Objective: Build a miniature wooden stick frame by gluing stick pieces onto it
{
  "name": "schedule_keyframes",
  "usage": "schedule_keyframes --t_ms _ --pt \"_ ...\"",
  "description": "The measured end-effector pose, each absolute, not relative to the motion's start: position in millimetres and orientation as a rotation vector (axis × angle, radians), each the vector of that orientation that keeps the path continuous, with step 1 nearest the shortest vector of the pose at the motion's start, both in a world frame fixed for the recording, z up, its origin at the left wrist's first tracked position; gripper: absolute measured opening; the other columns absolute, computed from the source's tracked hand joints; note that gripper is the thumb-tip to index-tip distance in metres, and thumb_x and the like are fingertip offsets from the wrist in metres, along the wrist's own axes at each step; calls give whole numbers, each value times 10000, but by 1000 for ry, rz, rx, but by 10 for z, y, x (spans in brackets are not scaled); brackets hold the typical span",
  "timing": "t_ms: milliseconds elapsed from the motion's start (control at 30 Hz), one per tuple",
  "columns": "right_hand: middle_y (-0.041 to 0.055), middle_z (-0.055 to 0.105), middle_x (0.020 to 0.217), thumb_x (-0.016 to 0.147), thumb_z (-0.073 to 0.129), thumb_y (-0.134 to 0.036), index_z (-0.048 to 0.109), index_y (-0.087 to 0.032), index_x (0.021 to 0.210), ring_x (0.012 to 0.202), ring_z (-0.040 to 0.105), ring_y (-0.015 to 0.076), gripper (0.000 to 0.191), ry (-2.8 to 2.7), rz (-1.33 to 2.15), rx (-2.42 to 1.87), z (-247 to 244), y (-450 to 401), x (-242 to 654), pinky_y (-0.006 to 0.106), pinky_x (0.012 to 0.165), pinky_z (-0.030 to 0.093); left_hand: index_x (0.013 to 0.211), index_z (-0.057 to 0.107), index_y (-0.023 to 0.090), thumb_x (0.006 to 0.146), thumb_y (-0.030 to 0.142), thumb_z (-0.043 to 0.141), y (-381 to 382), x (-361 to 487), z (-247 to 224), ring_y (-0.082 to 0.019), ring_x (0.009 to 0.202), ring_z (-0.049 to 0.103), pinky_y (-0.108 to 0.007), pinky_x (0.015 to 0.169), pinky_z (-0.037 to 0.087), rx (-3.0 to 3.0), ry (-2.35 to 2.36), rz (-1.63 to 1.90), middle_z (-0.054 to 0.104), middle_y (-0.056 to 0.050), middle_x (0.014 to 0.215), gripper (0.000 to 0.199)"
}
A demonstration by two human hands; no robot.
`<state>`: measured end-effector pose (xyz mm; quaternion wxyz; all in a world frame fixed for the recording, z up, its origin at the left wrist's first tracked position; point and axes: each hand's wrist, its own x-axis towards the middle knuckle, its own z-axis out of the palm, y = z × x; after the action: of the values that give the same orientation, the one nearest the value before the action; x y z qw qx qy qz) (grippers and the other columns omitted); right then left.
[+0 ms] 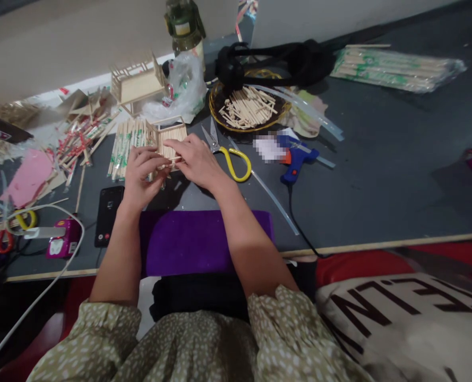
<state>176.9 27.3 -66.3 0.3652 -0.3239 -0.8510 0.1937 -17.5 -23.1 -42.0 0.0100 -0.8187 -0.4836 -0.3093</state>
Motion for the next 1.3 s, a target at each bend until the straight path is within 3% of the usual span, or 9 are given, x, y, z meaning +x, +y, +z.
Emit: schedule_keyframes --t_ms 267,467,833,1033,1300 --pt "97 692 1117 962 504 -232 542 -199 1457 1114 541 281 498 -2194 525 -837 -661 287 1777 435 980 461 1265 582 272 957 302 610 -213 -194 -452 -247 1156 623 -543 1228 300 -2547 -1587 -1003 718 -56 1113 310" --pt "103 688 1144 943 501 -188 538 -185 1460 1122 538 284 519 -2197 528 -834 -652 276 1781 446 986 464 1203 606 280 954 277 619 -199 -225 -488 -260 1210 614 -561 1231 301 -2461 -1583 -1007 721 -49 1075 250" --pt "103 662 1140 997 498 -279 551 -190 1442 1103 562 272 457 -2161 510 -837 -703 277 1770 436 967 478 1228 610 273 940 244 651 -209 -260 -508 -268 1255 598 -578 1247 290 -2461 -1550 -1059 715 -48 984 293" --pt "90 659 1085 940 552 -212 583 -247 1409 1073 571 277 471 -2143 528 -826 -740 288 1780 455 945 503 1266 590 270 945 219 649 -228 -252 -524 -263 1276 592 -590 1250 256 -2450 -1546 -1026 734 -43 1027 330" --pt "77 649 1033 865 607 -141 607 -258 1379 1014 580 275 527 -2121 554 -827 -743 278 1791 489 934 517 1064 628 249 973 225 624 -266 -244 -548 -228 1267 619 -564 1259 260 -2418 -1532 -954 739 -30 1065 95"
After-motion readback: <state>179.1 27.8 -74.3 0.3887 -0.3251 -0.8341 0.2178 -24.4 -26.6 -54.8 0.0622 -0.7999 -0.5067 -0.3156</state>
